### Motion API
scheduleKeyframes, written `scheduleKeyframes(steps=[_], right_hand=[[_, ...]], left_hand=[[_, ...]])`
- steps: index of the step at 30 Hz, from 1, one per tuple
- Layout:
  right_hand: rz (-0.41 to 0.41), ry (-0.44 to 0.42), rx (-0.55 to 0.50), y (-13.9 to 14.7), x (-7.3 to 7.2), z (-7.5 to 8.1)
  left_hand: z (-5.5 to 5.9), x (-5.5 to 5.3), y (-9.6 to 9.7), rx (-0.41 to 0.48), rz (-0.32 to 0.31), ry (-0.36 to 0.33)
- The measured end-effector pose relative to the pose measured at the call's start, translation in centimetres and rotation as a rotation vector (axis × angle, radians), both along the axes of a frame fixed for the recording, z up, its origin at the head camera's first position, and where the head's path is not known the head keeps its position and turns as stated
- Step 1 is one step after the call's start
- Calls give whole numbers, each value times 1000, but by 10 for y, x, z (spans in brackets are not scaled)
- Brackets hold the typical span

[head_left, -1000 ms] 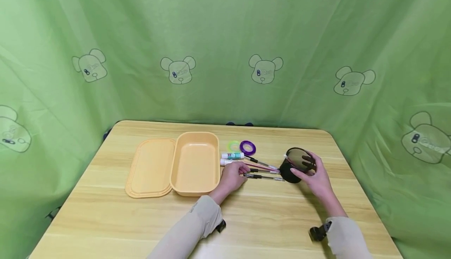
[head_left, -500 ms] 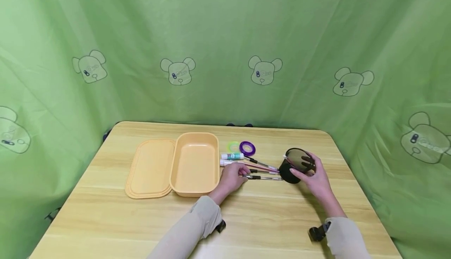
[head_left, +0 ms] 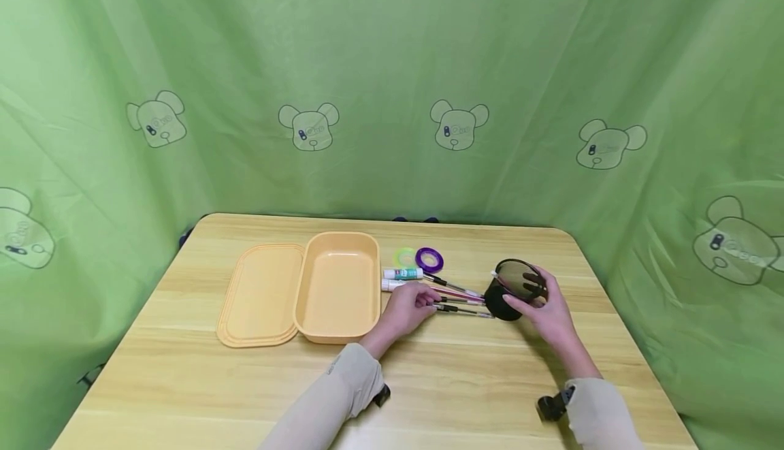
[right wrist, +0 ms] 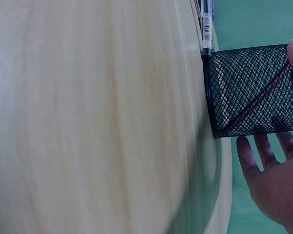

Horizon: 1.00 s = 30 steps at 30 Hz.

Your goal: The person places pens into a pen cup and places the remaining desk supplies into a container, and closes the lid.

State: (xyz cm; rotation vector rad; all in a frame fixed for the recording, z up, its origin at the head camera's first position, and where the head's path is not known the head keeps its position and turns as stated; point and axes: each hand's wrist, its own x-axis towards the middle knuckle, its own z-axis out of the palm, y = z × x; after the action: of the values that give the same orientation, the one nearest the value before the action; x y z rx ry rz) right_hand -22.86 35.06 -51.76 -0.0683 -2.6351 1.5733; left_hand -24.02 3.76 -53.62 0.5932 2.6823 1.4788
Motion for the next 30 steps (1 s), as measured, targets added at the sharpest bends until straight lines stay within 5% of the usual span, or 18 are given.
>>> scheduleKeyframes(steps=[13,19,30], right_hand=[[-2,-3,-17,0,-1,-1],[-1,-11,-10,0,-1,-2],[-6,-14,-1,0,-1,-3]], left_hand=[[7,5,2,101,41,-19],[10,5,7,159,107,-8],[15,1,10,378,188,16]])
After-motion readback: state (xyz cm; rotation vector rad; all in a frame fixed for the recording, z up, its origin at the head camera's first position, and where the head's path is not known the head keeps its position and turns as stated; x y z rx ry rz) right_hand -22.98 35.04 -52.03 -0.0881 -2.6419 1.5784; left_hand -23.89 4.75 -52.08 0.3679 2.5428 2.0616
